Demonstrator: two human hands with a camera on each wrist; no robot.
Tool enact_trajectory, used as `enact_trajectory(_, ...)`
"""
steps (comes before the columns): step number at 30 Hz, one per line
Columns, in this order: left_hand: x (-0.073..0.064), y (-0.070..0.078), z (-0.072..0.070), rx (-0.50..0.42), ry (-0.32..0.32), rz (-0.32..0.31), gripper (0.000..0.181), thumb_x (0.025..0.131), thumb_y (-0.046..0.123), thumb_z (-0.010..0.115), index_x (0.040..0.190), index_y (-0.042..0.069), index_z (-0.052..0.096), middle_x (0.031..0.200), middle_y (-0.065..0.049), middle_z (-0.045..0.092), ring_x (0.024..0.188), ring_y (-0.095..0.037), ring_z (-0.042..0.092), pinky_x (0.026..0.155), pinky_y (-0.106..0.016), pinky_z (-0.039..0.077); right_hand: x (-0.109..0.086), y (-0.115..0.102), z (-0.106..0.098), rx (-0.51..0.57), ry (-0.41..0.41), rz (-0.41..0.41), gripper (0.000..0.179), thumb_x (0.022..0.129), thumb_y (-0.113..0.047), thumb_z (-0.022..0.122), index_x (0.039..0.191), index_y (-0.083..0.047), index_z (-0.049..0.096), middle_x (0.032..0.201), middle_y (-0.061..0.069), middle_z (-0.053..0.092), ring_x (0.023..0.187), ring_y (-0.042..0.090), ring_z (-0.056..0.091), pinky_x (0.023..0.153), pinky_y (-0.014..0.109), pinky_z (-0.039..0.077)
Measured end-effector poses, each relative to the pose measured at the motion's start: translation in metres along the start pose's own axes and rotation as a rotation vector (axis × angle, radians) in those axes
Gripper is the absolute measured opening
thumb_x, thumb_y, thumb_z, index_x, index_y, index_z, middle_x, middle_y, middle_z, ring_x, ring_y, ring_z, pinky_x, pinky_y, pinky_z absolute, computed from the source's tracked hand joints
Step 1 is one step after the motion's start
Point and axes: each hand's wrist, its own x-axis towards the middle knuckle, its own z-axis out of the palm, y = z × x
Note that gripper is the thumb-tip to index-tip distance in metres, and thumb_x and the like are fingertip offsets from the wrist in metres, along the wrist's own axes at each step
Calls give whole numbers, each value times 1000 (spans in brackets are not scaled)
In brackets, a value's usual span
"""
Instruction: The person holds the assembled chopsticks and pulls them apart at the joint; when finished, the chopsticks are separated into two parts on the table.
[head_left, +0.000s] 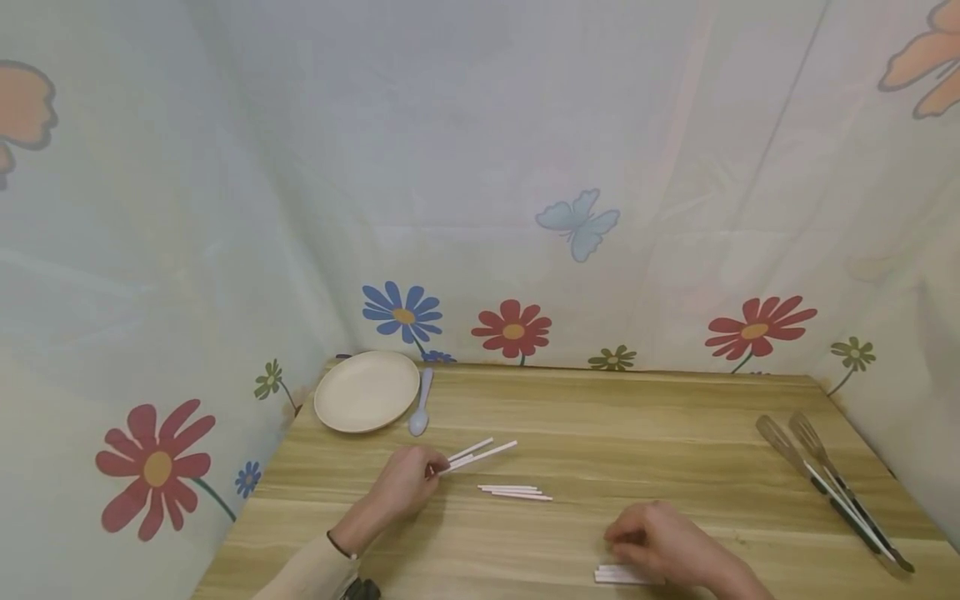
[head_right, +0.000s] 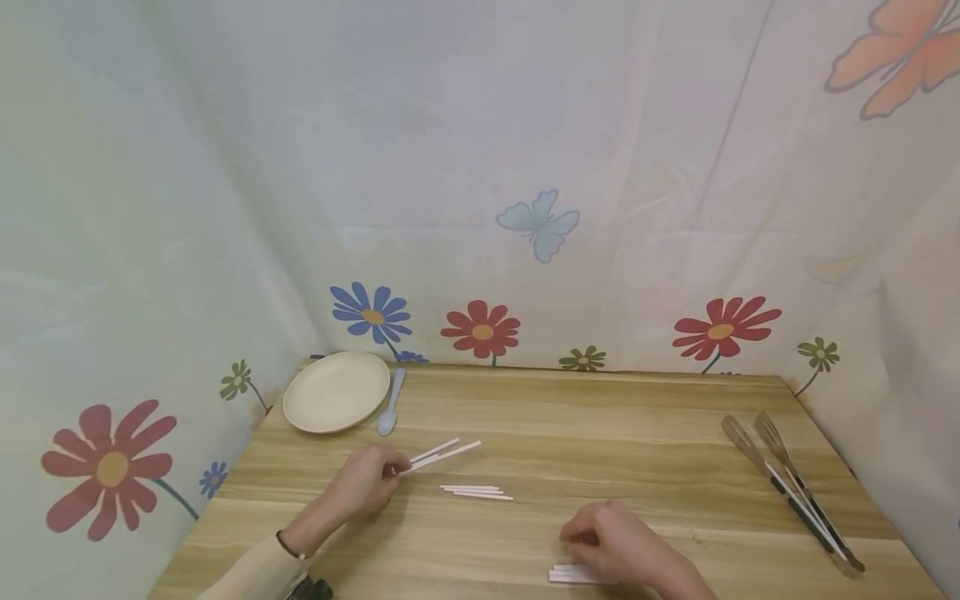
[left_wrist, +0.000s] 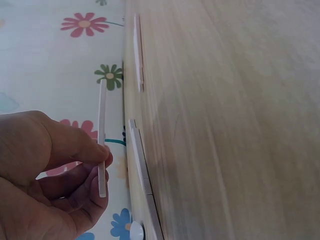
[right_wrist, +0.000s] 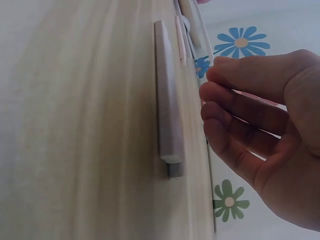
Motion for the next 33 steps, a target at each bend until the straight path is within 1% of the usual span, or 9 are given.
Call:
enact_trajectory(5,1,3,0,-8,-7,12,23,72,-5,67,89,8,76,76,1,67,65,-7,54,57,-20,44,6,-4,-5,24,-9,58,10,86,-12,72,95,-12,76,92,-5,73,80,-2,61,63,21,52)
enact_trajectory(8,2,5,-1,-18,-19,5,23,73,-5,66,90,8,75,77,1,65,66,-7,53,57,-21,44,9,-5,-8,32,12,38,11,85,-9,72,96,-9,75,89,-2,73,77,-5,57,61,21,51)
enact_trajectory(12,3,10,-2,-22,-18,13,24,72,-4,66,91,8,76,77,1,64,66,-7,53,57,-21,44,13,-5,-10,7,83,-34,13,82,-4,73,94,-8,75,84,-2,71,74,-7,55,59,20,51)
enact_trajectory(15,4,12,-2,-18,-12,31,23,72,-4,67,90,8,76,76,2,63,66,-7,52,57,-21,44,16,-7,-12,-2,103,-36,13,82,-5,73,94,-9,75,85,-3,71,75,-7,56,60,21,51)
enact_trajectory(18,6,14,-2,-15,-10,49,23,72,-4,67,89,8,76,76,2,64,66,-7,53,58,-20,44,19,-9,-15,1,99,-13,11,85,-8,72,95,-9,75,87,-3,72,76,-6,57,62,22,52)
enact_trajectory(21,9,17,-1,-10,-17,62,22,73,-3,67,90,8,76,77,2,65,67,-7,54,59,-20,45,23,-11,-17,10,92,31,11,86,-10,71,97,-9,75,89,-2,73,78,-5,58,64,23,53)
enact_trajectory(25,12,20,0,-3,-23,80,21,74,-2,68,91,9,76,78,3,65,69,-7,54,60,-20,46,28,-13,-19,14,104,63,11,87,-11,71,97,-12,75,91,-1,73,80,-4,59,67,25,55)
enact_trajectory(29,15,22,0,4,-19,117,20,74,-1,69,89,10,77,78,1,66,68,-6,54,60,-20,46,32,-16,-22,-7,138,31,10,87,-13,72,96,-16,75,91,-2,72,80,-3,59,67,27,55)
enact_trajectory(33,17,26,1,-6,-33,130,19,74,0,69,89,10,77,78,0,67,68,-5,54,60,-19,45,36,-18,-23,-29,174,-2,8,88,-17,72,96,-18,74,91,-4,72,80,-1,60,67,27,55)
